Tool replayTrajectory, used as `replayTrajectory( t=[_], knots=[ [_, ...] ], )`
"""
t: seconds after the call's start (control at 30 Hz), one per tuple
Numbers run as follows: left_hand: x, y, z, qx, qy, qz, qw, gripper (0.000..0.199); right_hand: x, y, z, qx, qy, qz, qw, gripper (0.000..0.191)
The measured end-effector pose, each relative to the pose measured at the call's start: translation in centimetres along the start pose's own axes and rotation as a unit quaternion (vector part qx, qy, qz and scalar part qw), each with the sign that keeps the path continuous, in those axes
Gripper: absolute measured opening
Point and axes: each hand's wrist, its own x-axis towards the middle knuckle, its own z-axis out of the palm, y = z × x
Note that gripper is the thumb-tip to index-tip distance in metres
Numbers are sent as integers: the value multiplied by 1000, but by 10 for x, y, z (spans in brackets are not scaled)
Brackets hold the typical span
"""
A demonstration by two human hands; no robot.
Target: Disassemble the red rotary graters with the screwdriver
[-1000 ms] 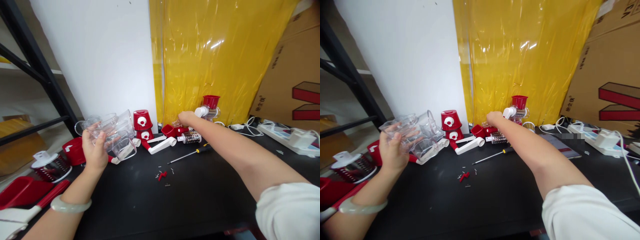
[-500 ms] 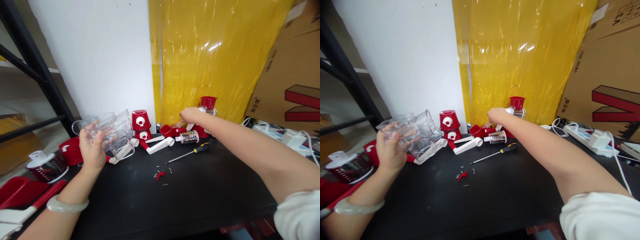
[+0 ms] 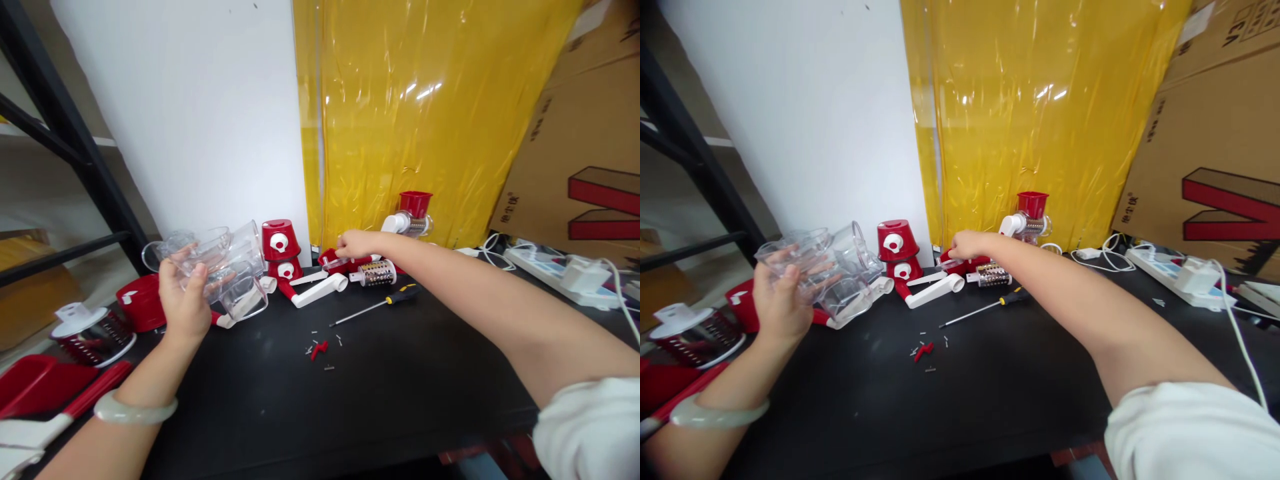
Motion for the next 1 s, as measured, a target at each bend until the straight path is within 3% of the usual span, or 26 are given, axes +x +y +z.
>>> replayTrajectory(
  t=[0.5, 1.0],
  knots=[
    [-1, -1, 0, 24, -10, 8, 1000, 52, 23, -3, 33, -46, -37, 76, 995, 44],
    [2, -7, 0, 70, 32, 1, 997, 57, 6, -13, 31, -70, 23, 77, 994, 41]
  ],
)
